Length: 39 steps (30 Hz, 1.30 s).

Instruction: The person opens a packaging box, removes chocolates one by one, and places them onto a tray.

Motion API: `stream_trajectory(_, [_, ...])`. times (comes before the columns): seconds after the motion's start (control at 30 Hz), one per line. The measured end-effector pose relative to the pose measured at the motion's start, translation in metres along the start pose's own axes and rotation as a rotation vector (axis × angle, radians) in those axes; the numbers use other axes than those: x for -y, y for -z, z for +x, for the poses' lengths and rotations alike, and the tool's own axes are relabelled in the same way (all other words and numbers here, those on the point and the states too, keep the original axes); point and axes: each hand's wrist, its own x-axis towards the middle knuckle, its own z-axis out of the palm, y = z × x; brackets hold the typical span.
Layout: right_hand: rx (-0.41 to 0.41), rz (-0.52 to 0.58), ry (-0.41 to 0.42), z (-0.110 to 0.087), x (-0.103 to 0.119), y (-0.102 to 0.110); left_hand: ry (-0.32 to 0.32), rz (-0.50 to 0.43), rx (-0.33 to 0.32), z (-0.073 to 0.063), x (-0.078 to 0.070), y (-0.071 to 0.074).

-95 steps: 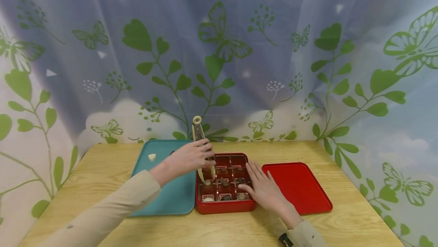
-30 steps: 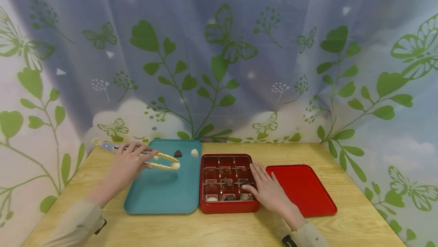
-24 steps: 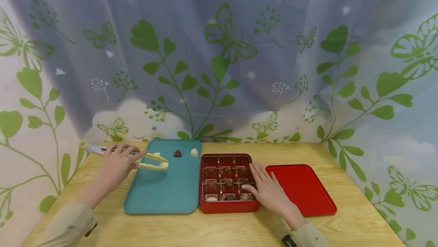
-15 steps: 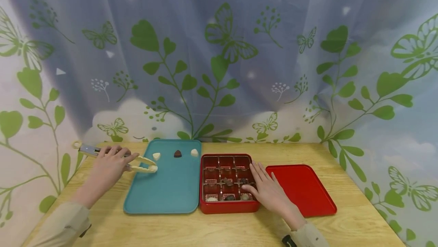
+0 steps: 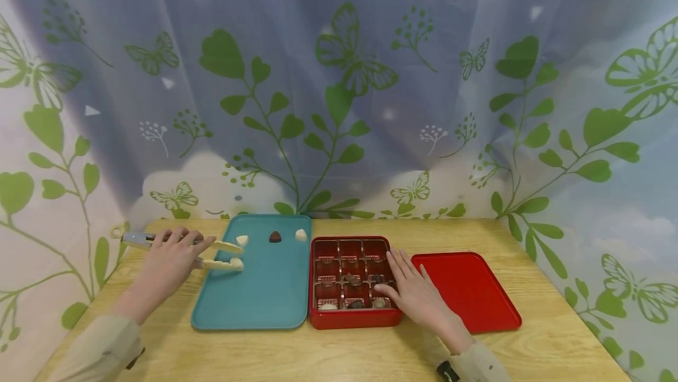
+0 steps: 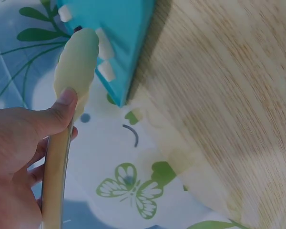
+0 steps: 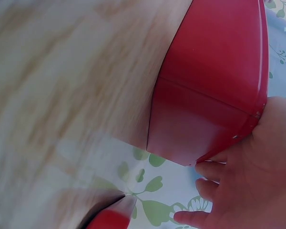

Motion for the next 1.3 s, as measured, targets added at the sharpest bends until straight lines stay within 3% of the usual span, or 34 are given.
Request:
stream_trajectory(0.37, [-0.001, -0.005, 0.001, 0.001, -0.002, -0.002, -0.006, -0.036, -0.046, 0.008, -0.029, 0.02])
stream_trajectory(0.57, [0.004, -0.001, -0.003, 0.0, -0.002, -0.003, -0.027, -0.055, -0.068, 0.02, -0.051, 0.021])
stream_trajectory(0.9, [0.001, 0.001, 0.003, 0.001, 0.0, -0.002, -0.098, -0.115, -0.166, 0.052, -0.091, 0.027])
stream_trajectory(1.3, [-0.006, -0.004, 0.001, 0.0, -0.001, -0.002, -0.211, -0.09, -0.237, 0.092, -0.138, 0.036])
